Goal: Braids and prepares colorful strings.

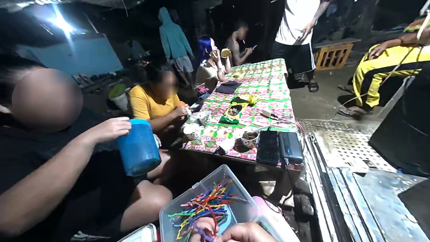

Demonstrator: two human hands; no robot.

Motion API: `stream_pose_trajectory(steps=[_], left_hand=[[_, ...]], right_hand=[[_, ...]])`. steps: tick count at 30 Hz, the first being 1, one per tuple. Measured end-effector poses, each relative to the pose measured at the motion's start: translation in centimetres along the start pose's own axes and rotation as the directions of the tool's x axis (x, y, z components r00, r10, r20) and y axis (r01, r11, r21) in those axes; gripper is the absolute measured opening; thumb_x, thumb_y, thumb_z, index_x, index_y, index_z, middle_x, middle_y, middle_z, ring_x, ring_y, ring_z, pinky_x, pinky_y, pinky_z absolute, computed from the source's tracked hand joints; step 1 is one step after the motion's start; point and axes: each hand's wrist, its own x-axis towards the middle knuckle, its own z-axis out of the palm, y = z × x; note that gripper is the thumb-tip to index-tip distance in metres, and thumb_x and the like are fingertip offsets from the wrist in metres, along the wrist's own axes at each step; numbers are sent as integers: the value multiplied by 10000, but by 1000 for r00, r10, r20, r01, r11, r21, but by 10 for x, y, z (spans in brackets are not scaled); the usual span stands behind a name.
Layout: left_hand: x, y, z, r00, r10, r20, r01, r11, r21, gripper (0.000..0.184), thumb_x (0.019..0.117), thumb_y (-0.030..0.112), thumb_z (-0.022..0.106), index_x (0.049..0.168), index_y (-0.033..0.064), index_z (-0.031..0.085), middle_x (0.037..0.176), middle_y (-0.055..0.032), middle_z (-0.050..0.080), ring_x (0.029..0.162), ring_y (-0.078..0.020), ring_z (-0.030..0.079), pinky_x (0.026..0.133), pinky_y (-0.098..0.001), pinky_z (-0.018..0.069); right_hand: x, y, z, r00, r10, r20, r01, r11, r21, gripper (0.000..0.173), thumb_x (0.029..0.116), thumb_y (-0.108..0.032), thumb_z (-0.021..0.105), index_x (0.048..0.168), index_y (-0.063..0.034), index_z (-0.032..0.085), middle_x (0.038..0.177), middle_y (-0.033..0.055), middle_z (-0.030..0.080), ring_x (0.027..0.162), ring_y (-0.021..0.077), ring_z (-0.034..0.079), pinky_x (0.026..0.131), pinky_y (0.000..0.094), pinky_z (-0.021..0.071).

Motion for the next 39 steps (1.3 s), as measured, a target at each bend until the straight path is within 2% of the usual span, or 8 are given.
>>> stream_pose_trajectory(steps=[6, 10, 13, 20, 23, 29, 32, 39], left_hand=[[-12, 10, -15, 997, 67, -25, -65, 995, 78, 178, 926, 100, 699, 995, 263, 680, 959, 163, 655, 897, 40, 616, 800, -166, 533], [-24, 19, -20, 997, 81, 11, -82, 986, 143, 147, 931, 87, 692, 988, 221, 683, 1013, 150, 665, 973, 41, 614, 848, -169, 528], [-30, 21, -18, 996, 82, -22, -75, 975, 211, 140, 897, 23, 697, 991, 119, 657, 978, 90, 665, 905, 18, 626, 787, -192, 546], [-38, 30, -21, 972, 167, -164, -122, 959, 256, 163, 860, 11, 758, 976, 107, 694, 933, 84, 700, 843, 12, 662, 780, -195, 584], [-40, 28, -22, 979, 172, -111, -141, 959, 247, 177, 888, 29, 742, 1033, 104, 674, 964, 75, 686, 829, 17, 649, 759, -185, 577], [-33, 24, -11, 985, 170, -15, -160, 952, 262, 116, 897, 16, 705, 926, 82, 614, 964, 43, 620, 871, 30, 602, 760, -141, 537], [-31, 22, -2, 989, 142, 29, -144, 951, 275, 111, 886, 48, 731, 897, 87, 627, 991, 60, 649, 955, 45, 613, 812, -135, 538], [-16, 9, -2, 983, 181, 26, -181, 950, 255, 115, 897, 55, 734, 929, 106, 636, 948, 61, 648, 882, 25, 622, 786, -155, 549]], right_hand=[[16, 10, 13, 991, -135, -22, 135, 991, -1, 179, 961, -81, 666, 958, 89, 724, 945, 176, 721, 909, 183, 696, 859, 346, 562], [19, 13, 25, 997, -69, -24, 72, 988, 139, 126, 901, -70, 731, 879, 46, 685, 840, 45, 678, 794, 38, 640, 767, 236, 540], [21, 14, 29, 1000, -25, 14, 22, 981, 192, 137, 856, -31, 750, 880, -26, 616, 794, -45, 634, 738, -10, 601, 721, 212, 522], [17, 16, 30, 964, -177, 197, 184, 983, -19, 329, 1064, -183, 497, 1038, 36, 741, 1042, 106, 723, 966, 43, 655, 887, 215, 524], [15, 18, 25, 959, -181, 217, 170, 983, 71, 313, 1043, -157, 503, 989, 41, 739, 1027, 60, 701, 912, -36, 601, 811, 141, 490], [7, 21, 19, 990, -138, 34, 133, 984, 116, 132, 936, -209, 726, 920, -96, 792, 890, -54, 717, 829, -45, 640, 739, 126, 535], [2, 20, 14, 992, -130, 0, 129, 986, 110, 133, 890, -199, 772, 866, -68, 771, 848, -48, 699, 807, -54, 632, 732, 120, 533], [-6, 15, -1, 985, -151, 84, 154, 987, -34, 288, 1056, -187, 536, 1030, 5, 749, 973, 60, 723, 896, -6, 645, 821, 159, 522]])
